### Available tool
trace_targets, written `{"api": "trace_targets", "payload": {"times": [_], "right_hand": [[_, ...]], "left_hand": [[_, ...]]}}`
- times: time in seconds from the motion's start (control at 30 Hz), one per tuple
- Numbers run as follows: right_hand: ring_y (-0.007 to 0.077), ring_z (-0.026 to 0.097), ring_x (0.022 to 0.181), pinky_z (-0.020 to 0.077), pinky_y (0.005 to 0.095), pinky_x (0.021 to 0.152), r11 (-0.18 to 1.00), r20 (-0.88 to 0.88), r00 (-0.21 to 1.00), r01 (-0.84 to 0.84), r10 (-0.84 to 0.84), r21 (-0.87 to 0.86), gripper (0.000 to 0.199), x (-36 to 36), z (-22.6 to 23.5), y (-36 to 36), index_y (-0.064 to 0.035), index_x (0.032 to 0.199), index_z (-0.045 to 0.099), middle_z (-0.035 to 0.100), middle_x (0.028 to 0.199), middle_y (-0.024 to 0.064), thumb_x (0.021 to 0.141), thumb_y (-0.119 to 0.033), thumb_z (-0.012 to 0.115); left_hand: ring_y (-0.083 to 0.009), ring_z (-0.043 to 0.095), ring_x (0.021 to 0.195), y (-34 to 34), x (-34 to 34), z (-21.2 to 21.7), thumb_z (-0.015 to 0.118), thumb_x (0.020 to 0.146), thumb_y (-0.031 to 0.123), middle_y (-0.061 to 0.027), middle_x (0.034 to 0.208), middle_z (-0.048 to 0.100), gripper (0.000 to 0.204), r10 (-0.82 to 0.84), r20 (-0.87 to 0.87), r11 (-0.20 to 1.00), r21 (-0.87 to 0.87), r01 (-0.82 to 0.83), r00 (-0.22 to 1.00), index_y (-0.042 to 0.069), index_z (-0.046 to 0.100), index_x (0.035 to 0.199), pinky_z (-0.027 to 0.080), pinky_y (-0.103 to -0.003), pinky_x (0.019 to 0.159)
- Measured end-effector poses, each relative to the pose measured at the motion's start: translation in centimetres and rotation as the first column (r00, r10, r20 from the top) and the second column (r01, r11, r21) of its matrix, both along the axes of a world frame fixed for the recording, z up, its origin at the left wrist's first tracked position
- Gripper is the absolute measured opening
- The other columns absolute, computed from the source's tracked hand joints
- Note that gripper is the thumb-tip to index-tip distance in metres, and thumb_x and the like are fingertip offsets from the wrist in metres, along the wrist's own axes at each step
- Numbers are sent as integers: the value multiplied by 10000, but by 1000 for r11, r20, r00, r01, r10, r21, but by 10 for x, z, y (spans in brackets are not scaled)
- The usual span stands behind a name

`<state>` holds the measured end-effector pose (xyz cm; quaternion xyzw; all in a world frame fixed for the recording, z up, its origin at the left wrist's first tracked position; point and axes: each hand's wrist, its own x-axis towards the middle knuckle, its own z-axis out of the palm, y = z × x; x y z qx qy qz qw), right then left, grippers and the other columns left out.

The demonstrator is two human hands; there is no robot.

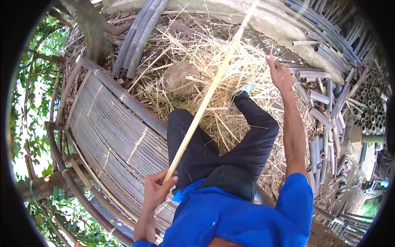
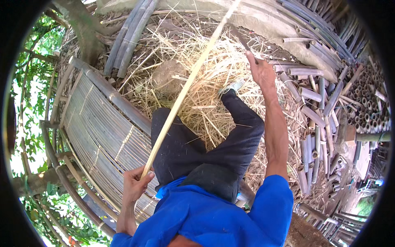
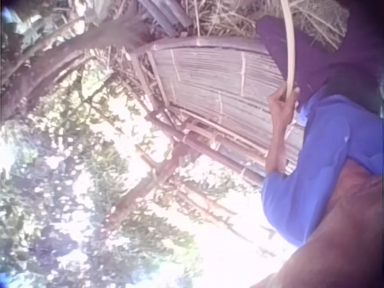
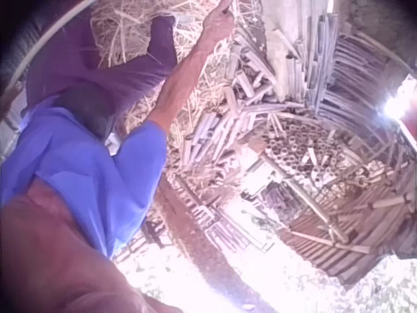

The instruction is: The person scrapes a strip of bamboo with a machete and weaves it into the slats of a bamboo bed frame.

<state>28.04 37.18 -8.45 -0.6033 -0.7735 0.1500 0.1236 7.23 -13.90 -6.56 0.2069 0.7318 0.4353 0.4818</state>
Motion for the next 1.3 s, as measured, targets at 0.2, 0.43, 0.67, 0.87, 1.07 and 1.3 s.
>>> {"api": "trace_targets", "payload": {"times": [0.2, 0.43, 0.67, 0.87, 1.07, 1.3], "right_hand": [[389, 664, 701, 521, 460, 705, 971, -141, 967, -223, 210, -81, 695, -32, -17, -116, -27, 1028, 713, 662, 717, 225, 969, -681, 487], [360, 685, 624, 532, 475, 576, 728, -205, 703, -680, 681, 86, 600, -57, -45, -240, -66, 856, 694, 668, 661, 173, 873, -663, 635], [367, 682, 651, 530, 464, 605, 815, -175, 801, -580, 572, 8, 541, -54, -36, -214, -58, 766, 668, 661, 672, 168, 841, -593, 697], [361, 681, 647, 539, 481, 645, 811, -120, 809, -584, 576, -42, 536, -52, -29, -180, -94, 893, 738, 676, 682, 164, 887, -622, 641], [401, 709, 840, 543, 500, 810, 980, -29, 986, -164, 161, -111, 935, -27, -35, -19, 23, 1036, 754, 714, 832, 262, 938, -809, 337], [109, 465, 461, 385, 266, 408, 802, -806, 424, -252, -412, -542, 582, -44, -48, -38, 56, 1026, 670, 505, 597, 38, 1014, -508, 529]], "left_hand": [[-33, 451, 479, 71, -12, -15, 651, 1003, 179, 19, 594, 551, 379, -59, 141, 995, 84, 48, 988, 21, 634, 1347, 322, -222, 429], [-19, 409, 482, 108, -11, -36, 635, 1006, 152, 78, 614, 465, 490, -77, 104, 981, 188, 56, 992, 56, 517, 1471, 286, -199, 434], [-14, 384, 534, 102, -11, -23, 591, 1004, 67, 87, 619, 430, 411, -92, 117, 976, 208, 66, 989, 45, 578, 1415, 275, -226, 469], [-5, 392, 491, 68, -10, -27, 615, 1015, 143, 86, 601, 448, 396, -117, 101, 982, 160, 100, 988, 30, 584, 1393, 275, -209, 441], [-6, 409, 485, 24, 4, -10, 633, 1001, 124, 79, 590, 475, 352, -99, 91, 992, 91, 90, 991, -5, 628, 1328, 294, -204, 437], [-14, 476, 527, -44, -20, 2, 687, 934, 66, 23, 618, 590, 397, -152, 320, 984, -39, 173, 935, -1, 652, 1324, 327, -221, 455]]}}
